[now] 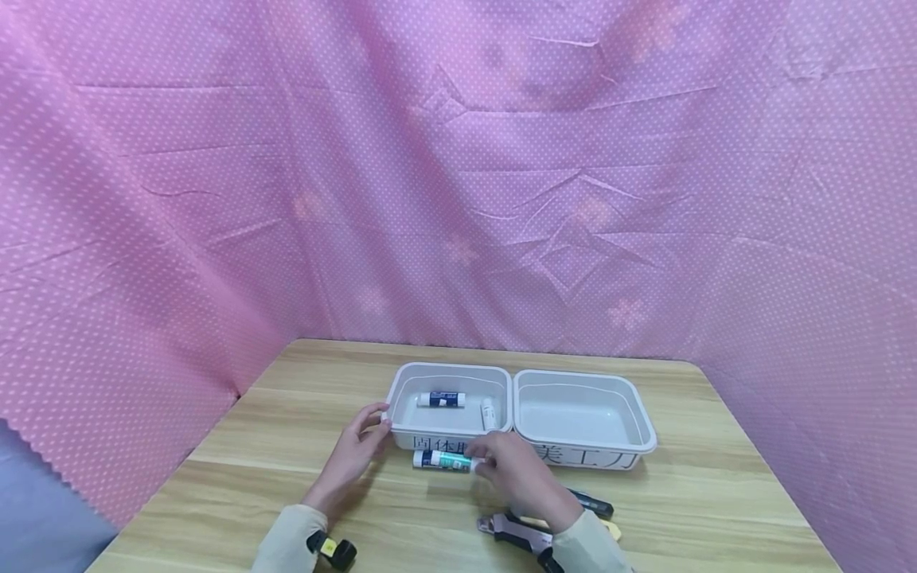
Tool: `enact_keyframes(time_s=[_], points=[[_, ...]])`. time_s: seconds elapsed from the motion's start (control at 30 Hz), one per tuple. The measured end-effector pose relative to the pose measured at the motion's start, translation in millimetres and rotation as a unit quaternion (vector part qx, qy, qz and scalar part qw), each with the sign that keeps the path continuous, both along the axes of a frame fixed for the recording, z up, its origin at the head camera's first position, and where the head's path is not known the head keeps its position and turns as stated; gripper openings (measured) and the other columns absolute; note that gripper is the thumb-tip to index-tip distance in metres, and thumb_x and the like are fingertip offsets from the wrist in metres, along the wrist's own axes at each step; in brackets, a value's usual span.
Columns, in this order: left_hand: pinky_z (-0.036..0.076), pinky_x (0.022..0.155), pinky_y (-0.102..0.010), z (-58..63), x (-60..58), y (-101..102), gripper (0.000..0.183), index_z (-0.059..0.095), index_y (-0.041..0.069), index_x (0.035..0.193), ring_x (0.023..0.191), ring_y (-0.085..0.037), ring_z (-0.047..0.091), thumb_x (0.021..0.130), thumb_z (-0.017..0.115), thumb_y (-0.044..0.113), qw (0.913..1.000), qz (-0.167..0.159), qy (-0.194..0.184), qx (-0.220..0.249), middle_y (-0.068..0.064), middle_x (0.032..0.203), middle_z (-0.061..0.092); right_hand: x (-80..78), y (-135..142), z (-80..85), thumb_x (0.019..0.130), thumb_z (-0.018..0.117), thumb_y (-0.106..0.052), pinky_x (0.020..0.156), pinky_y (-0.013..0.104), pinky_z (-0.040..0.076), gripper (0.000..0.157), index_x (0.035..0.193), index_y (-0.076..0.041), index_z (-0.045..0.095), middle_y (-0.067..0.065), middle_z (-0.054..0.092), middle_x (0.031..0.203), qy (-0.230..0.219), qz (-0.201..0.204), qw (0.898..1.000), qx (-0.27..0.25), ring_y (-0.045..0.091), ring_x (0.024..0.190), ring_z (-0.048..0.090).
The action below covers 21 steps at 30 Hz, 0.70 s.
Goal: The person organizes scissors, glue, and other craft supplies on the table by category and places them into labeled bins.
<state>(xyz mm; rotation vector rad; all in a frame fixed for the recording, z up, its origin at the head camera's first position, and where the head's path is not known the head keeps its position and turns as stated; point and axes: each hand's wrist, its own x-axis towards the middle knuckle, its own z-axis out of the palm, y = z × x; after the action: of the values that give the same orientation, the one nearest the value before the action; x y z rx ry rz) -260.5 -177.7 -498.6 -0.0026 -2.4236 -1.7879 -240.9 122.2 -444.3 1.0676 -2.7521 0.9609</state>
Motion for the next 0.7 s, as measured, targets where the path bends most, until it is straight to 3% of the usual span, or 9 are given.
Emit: enact_keyframes(time_s=[0.27,0.7], points=[[0.050,0.106,-0.052,0.0,0.1,-1.0,0.044,0.052,0.015,0.146,0.126,-0.038,0.060,0.105,0.058,0.031,1.0000,-0.001,-0.003,0.001,-0.020,0.141,0.057,-1.7,-1.9,4.5,0.090,0.074,-0.001,0.075,0.023,0.059,0.023,0.110,-0.011,0.076,0.002,0.077,0.104,0.001,0.013,1.000,-0.023,0.012,0.086,0.072],[0.051,0.104,-0.052,0.9,-0.7,-0.9,0.044,0.052,0.013,0.145,0.124,-0.038,0.062,0.106,0.058,0.030,1.0000,0.000,0.002,-0.002,-0.022,0.140,0.058,-8.5,-1.3,21.5,0.090,0.073,0.000,0.073,0.025,0.061,0.018,0.107,-0.008,0.074,0.008,0.076,0.106,0.026,-0.030,0.998,-0.044,0.015,0.082,0.074]])
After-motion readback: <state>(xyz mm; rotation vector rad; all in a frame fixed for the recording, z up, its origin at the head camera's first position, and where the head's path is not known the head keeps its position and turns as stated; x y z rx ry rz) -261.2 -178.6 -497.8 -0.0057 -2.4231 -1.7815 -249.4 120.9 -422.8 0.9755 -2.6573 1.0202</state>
